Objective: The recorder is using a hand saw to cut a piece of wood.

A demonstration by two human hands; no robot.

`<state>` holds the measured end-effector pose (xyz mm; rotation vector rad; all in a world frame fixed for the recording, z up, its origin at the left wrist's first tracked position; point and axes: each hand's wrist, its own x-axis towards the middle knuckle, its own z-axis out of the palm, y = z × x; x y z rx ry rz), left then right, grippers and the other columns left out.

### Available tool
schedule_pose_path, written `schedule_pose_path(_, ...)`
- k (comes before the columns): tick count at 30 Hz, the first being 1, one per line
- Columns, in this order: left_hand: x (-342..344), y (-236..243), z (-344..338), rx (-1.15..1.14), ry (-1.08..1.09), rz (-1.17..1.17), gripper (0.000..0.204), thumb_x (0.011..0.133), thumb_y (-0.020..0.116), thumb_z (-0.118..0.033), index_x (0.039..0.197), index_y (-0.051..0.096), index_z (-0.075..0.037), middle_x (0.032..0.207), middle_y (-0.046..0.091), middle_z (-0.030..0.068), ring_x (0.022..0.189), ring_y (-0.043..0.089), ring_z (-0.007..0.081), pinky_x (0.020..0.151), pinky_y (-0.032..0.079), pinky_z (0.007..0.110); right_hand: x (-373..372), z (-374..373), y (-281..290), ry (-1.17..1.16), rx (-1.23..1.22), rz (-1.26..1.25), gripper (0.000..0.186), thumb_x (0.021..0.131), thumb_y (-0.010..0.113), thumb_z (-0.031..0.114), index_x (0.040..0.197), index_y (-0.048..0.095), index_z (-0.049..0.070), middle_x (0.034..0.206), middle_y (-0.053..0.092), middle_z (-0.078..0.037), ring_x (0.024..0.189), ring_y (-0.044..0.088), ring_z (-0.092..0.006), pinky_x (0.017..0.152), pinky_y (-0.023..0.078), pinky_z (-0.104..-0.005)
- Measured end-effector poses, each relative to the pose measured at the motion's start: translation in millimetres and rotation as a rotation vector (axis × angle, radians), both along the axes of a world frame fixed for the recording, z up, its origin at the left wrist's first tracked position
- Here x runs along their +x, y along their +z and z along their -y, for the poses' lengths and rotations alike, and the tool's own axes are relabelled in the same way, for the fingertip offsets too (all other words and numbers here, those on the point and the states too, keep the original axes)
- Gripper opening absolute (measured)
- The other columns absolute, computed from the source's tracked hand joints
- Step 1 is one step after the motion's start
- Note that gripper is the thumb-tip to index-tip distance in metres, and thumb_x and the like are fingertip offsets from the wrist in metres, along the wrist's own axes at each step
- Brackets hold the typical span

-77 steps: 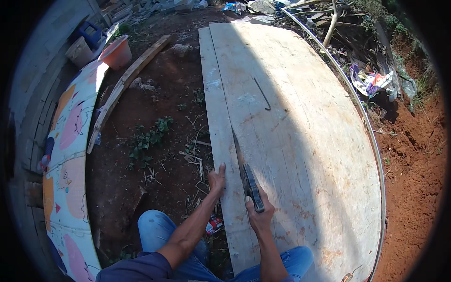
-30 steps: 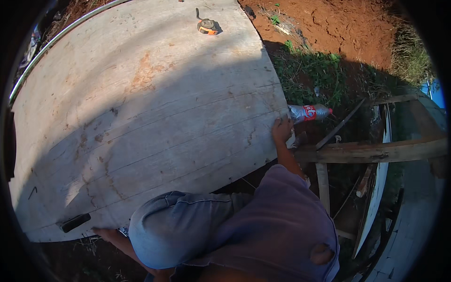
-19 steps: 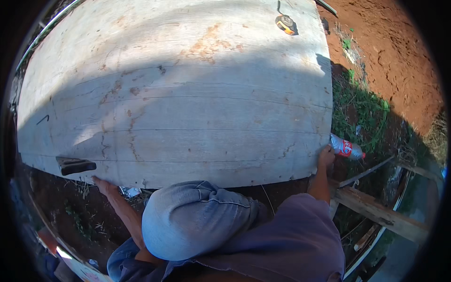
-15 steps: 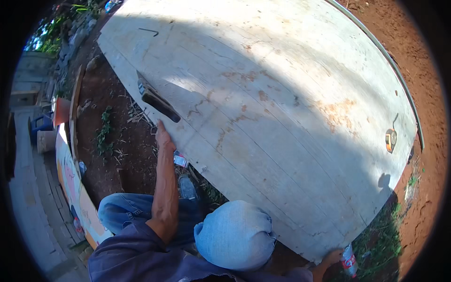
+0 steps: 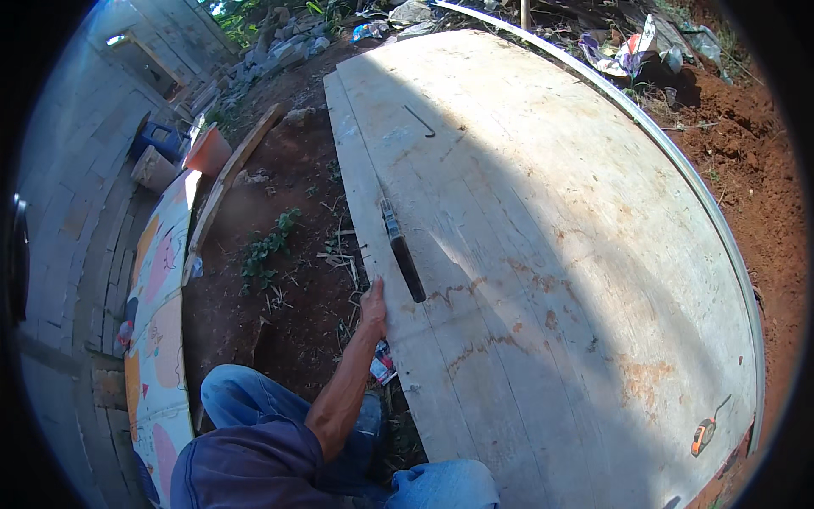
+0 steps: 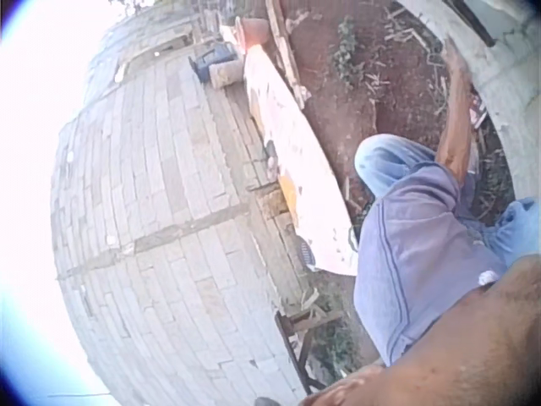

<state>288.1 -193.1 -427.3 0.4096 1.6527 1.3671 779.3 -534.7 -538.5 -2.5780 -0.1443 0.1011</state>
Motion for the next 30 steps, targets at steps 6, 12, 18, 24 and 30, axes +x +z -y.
schedule_pose_path(6, -9.8, -6.1, -7.6, 0.071, -0.026, 0.030, 0.059, 0.096, 0.057, -0.049, 0.123, 0.060, 0.003, 0.111, 0.067, 0.0103, 0.096, 0.064, 0.0219, 0.089, 0.050, 0.039, -29.2, -14.5, 17.7, -0.043, 0.093, 0.118, 0.050, 0.100, 0.045, 0.034, 0.133, 0.051, -0.004, 0.128, 0.055, -0.026, 0.116, 0.056, -0.0390, 0.097, 0.047, -0.0468)
schedule_pose_path(12, -8.5, -9.1, -10.8, 0.092, -0.116, 0.193, 0.058, 0.093, 0.063, -0.047, 0.126, 0.058, 0.001, 0.113, 0.067, 0.0123, 0.100, 0.065, 0.0251, 0.090, 0.052, 0.041, -21.5, -1.6, 69.3, 0.031, 0.070, 0.278, 0.047, 0.100, 0.048, 0.029, 0.135, 0.049, -0.004, 0.131, 0.053, -0.024, 0.119, 0.054, -0.0368, 0.099, 0.046, -0.0449)
schedule_pose_path(18, -25.1, 9.4, 12.4, 0.236, -0.266, 0.835, 0.054, 0.094, 0.062, -0.041, 0.131, 0.054, -0.003, 0.120, 0.066, 0.0145, 0.102, 0.068, 0.0295, 0.094, 0.054, 0.048, 18.0, 16.9, 141.5, 0.213, -0.021, 0.440, 0.046, 0.100, 0.050, 0.025, 0.137, 0.047, -0.003, 0.134, 0.052, -0.022, 0.122, 0.053, -0.0345, 0.101, 0.046, -0.0431)
schedule_pose_path(24, -5.3, -13.0, 20.4, 0.118, -0.062, 0.230, 0.058, 0.092, 0.064, -0.044, 0.128, 0.056, 0.001, 0.117, 0.067, 0.0159, 0.103, 0.066, 0.0307, 0.089, 0.052, 0.042, -109.4, -239.7, 220.5, 0.947, 0.654, -0.122, 0.045, 0.101, 0.053, 0.019, 0.138, 0.045, -0.005, 0.124, 0.056, -0.017, 0.111, 0.057, -0.0263, 0.098, 0.046, -0.0366)
schedule_pose_path(30, 34.3, 27.8, 51.5, -0.142, -0.003, -0.413, 0.064, 0.094, 0.057, -0.052, 0.119, 0.060, 0.007, 0.110, 0.069, 0.0214, 0.101, 0.066, 0.0316, 0.091, 0.048, 0.041, -276.7, -344.4, 284.0, 1.631, 0.572, -0.510, 0.070, 0.089, 0.071, 0.033, 0.144, 0.041, 0.002, 0.119, 0.059, -0.021, 0.107, 0.061, -0.0305, 0.092, 0.050, -0.0422)
